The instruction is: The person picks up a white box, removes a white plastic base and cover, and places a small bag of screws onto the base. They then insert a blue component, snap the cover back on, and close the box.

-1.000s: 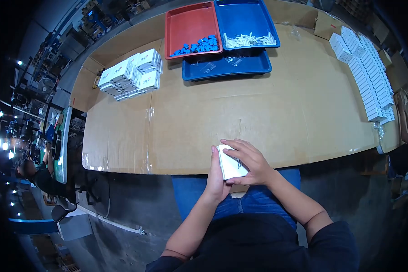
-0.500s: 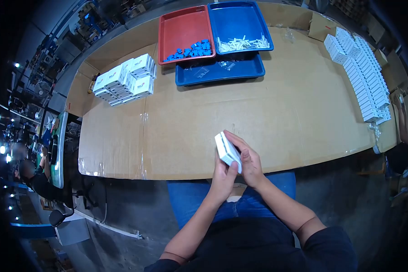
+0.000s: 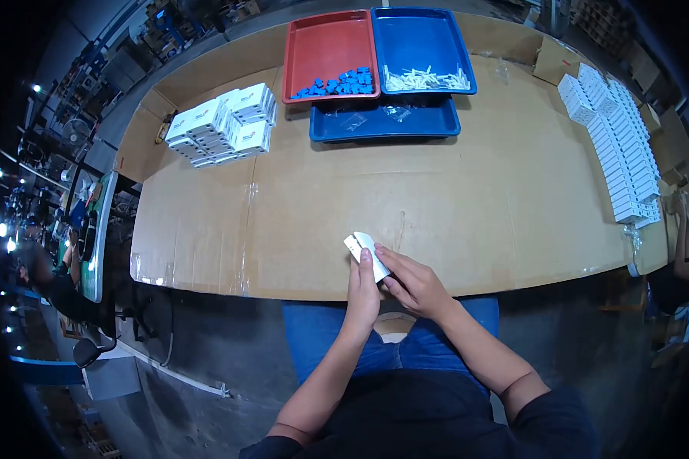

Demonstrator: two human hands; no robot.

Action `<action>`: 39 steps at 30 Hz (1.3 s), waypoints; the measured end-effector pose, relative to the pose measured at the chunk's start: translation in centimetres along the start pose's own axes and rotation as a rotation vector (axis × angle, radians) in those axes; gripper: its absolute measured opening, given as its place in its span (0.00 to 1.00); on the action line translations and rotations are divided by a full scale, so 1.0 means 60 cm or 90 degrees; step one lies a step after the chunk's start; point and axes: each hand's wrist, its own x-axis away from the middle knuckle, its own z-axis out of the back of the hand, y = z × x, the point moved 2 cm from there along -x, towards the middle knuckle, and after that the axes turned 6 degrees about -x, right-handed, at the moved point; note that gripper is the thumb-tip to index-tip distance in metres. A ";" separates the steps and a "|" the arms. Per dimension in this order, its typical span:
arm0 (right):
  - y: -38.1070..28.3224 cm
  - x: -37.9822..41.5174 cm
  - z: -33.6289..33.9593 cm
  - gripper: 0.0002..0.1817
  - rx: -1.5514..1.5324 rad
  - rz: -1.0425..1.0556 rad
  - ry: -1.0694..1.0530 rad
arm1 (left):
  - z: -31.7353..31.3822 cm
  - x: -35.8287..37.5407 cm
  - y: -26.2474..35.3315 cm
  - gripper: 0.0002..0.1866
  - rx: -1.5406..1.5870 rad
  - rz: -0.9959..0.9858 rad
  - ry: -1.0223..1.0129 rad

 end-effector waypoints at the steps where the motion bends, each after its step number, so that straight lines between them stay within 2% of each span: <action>1: 0.000 0.001 -0.001 0.28 0.012 0.023 0.020 | 0.000 0.000 0.001 0.33 -0.028 -0.006 0.001; 8: 0.007 0.005 -0.015 0.27 0.053 0.042 0.066 | -0.007 0.002 0.009 0.33 -0.031 -0.007 -0.001; 10: 0.008 0.006 -0.021 0.25 0.079 0.085 0.126 | -0.010 0.003 0.013 0.32 -0.042 -0.020 -0.001; 16: 0.001 0.008 -0.018 0.21 0.089 0.074 0.140 | -0.015 0.008 0.023 0.29 -0.048 -0.003 -0.011; 19: 0.001 0.007 -0.022 0.21 0.110 0.102 0.163 | -0.020 0.010 0.029 0.29 -0.025 -0.007 0.015; 32: 0.006 0.020 -0.034 0.23 0.120 0.051 0.151 | -0.015 -0.001 0.012 0.27 0.011 0.001 0.004; 35: -0.001 0.009 -0.035 0.20 0.100 0.010 0.142 | 0.001 -0.015 0.002 0.26 0.026 0.020 -0.004; 37: -0.003 -0.002 -0.032 0.19 -0.004 -0.007 0.128 | 0.017 -0.023 0.004 0.31 0.055 0.056 -0.055; 38: -0.008 -0.004 -0.023 0.19 -0.003 -0.006 0.129 | 0.021 -0.023 0.004 0.31 0.055 0.054 -0.057; 39: -0.016 -0.010 -0.010 0.21 -0.097 -0.079 0.102 | 0.022 -0.020 0.017 0.31 0.060 -0.006 -0.062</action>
